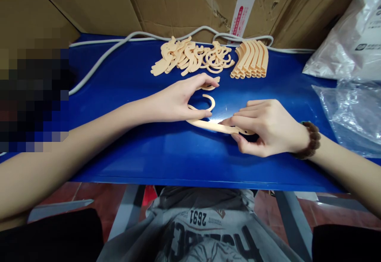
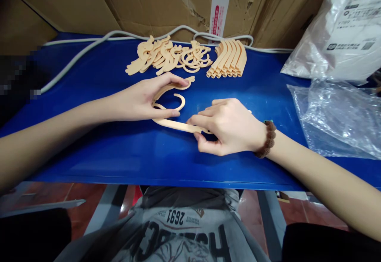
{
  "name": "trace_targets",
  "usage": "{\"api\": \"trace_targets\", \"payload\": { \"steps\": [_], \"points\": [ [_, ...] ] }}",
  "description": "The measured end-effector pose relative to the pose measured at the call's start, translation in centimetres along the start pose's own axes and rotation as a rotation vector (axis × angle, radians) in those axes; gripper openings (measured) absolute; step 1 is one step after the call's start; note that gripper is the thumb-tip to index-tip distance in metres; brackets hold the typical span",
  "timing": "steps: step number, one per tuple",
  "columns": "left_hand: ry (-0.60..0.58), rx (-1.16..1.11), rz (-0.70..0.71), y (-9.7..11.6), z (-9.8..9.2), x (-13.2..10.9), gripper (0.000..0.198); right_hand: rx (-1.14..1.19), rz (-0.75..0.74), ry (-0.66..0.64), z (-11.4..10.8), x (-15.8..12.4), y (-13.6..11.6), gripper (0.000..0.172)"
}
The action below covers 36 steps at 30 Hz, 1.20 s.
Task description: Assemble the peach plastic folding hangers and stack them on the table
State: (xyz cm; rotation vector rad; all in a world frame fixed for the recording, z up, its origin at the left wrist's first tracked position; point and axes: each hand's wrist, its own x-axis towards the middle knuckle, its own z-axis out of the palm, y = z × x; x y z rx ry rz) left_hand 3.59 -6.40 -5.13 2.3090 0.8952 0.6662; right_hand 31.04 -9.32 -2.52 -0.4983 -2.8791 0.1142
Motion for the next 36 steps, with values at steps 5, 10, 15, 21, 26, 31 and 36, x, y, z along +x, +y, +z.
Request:
{"api": "trace_targets", "payload": {
  "steps": [5,10,15,21,26,31,36],
  "points": [
    [0.024,-0.001,0.018,-0.1,0.2,0.0,0.050,-0.021,-0.003,0.027,0.2,0.0,0.0,0.035],
    [0.052,0.028,0.036,-0.4,0.4,0.2,0.044,-0.027,-0.003,0.010,0.5,0.1,0.2,0.046],
    [0.076,0.088,0.039,-0.3,0.3,0.2,0.044,-0.048,-0.052,0.053,1.0,0.1,0.5,0.061],
    [0.117,0.143,0.058,-0.1,0.4,0.1,0.043,-0.025,-0.092,0.075,1.1,0.2,0.3,0.061],
    [0.140,0.178,0.058,-0.2,0.7,0.1,0.041,-0.037,-0.122,0.097,1.0,0.4,0.0,0.058],
    [0.181,0.256,0.001,-0.3,0.9,-0.1,0.044,-0.210,-0.044,0.127,0.6,0.3,-0.3,0.060],
    [0.228,0.369,-0.134,-0.2,0.8,0.0,0.043,-0.473,0.195,0.116,-0.1,-0.2,-0.3,0.077]
  ]
}}
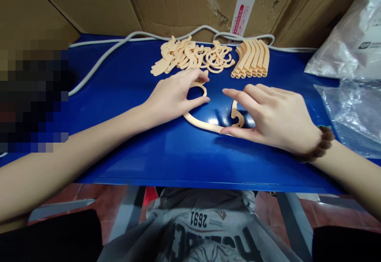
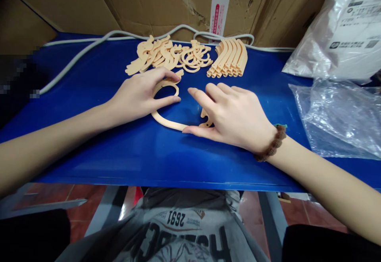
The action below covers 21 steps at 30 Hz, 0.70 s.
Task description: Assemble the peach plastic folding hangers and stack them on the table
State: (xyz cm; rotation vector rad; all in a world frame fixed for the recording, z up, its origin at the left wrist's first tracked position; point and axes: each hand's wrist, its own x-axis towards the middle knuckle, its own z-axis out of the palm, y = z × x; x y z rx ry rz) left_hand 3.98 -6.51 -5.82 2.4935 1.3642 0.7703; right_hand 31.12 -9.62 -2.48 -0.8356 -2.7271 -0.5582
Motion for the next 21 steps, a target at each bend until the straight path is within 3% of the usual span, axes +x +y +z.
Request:
{"api": "trace_targets", "payload": {
  "steps": [4,8,21],
  "points": [
    [0.009,0.023,-0.026,0.1,-0.1,0.1,0.034,-0.016,0.008,-0.080,0.2,-0.1,0.0,0.081],
    [0.003,0.035,0.006,0.1,-0.1,0.0,0.023,0.048,-0.061,-0.063,0.3,0.1,-0.5,0.076],
    [-0.002,0.080,0.014,0.1,-0.2,-0.1,0.029,0.206,-0.263,0.027,0.5,0.4,-1.0,0.049]
  ]
}}
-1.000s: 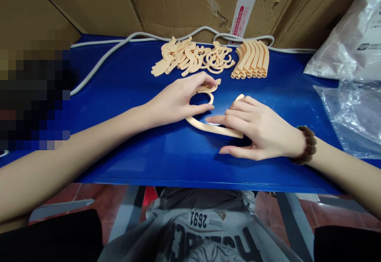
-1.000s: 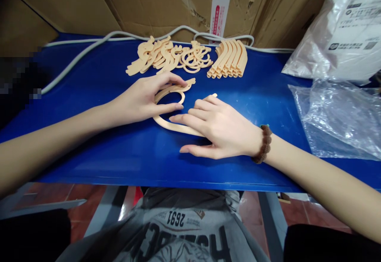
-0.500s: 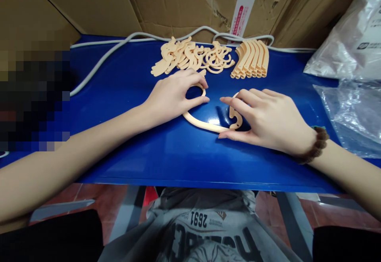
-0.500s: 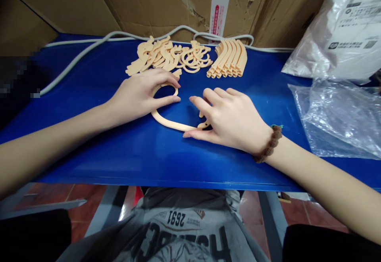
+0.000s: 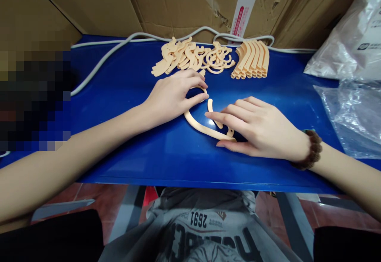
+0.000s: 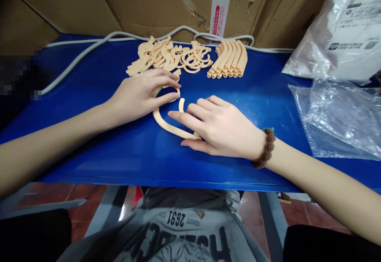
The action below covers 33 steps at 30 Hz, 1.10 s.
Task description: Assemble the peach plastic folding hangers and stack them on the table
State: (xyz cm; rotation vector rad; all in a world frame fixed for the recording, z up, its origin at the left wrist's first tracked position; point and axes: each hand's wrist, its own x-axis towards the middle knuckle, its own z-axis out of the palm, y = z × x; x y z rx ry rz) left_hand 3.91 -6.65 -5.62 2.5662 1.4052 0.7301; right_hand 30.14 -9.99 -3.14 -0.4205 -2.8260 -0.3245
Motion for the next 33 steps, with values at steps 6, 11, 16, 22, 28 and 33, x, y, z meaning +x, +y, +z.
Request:
{"api": "trace_targets", "payload": {
  "steps": [6,11,16,22,28,33],
  "points": [
    [0.001,-0.010,0.003,0.0,-0.1,0.1,0.040,0.074,-0.017,-0.019,0.0,0.1,0.1,0.042],
    [-0.002,-0.015,0.002,-0.2,0.0,0.2,0.043,0.141,-0.012,-0.019,0.2,0.0,0.6,0.045],
    [0.020,-0.089,0.037,-0.7,0.1,0.3,0.048,0.181,0.034,-0.011,0.6,-0.2,1.2,0.045],
    [0.023,-0.177,0.155,-1.1,0.3,0.5,0.045,0.205,0.086,0.007,0.9,-0.5,1.9,0.056],
    [0.003,-0.231,0.225,-0.9,0.3,0.5,0.037,0.257,0.166,0.027,1.0,-0.5,2.4,0.058],
    [-0.036,-0.226,0.211,-0.7,0.1,0.5,0.037,0.251,0.253,0.010,0.9,-0.4,2.6,0.054]
  ]
}}
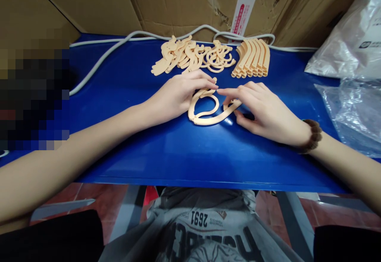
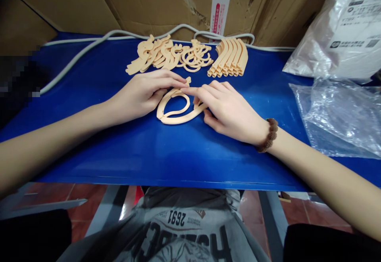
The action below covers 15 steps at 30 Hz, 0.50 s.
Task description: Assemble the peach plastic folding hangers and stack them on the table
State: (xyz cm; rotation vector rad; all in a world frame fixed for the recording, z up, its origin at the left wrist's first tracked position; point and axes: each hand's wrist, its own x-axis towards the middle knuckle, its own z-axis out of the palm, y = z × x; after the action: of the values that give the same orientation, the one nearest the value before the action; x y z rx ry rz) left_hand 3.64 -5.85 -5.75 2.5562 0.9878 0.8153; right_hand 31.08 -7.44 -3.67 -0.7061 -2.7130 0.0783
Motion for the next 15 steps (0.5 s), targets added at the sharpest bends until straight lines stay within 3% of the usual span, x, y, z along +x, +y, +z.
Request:
{"api": "trace_targets", "payload": {
  "steps": [9,15],
  "points": [
    [-0.014,-0.016,0.013,0.24,-0.15,-0.03,0.037,-0.029,0.065,0.039,-0.07,0.01,0.22,0.050],
    [-0.014,0.004,0.066,0.13,0.23,-0.13,0.039,-0.063,0.187,0.050,-0.09,-0.05,0.13,0.047]
  ]
}}
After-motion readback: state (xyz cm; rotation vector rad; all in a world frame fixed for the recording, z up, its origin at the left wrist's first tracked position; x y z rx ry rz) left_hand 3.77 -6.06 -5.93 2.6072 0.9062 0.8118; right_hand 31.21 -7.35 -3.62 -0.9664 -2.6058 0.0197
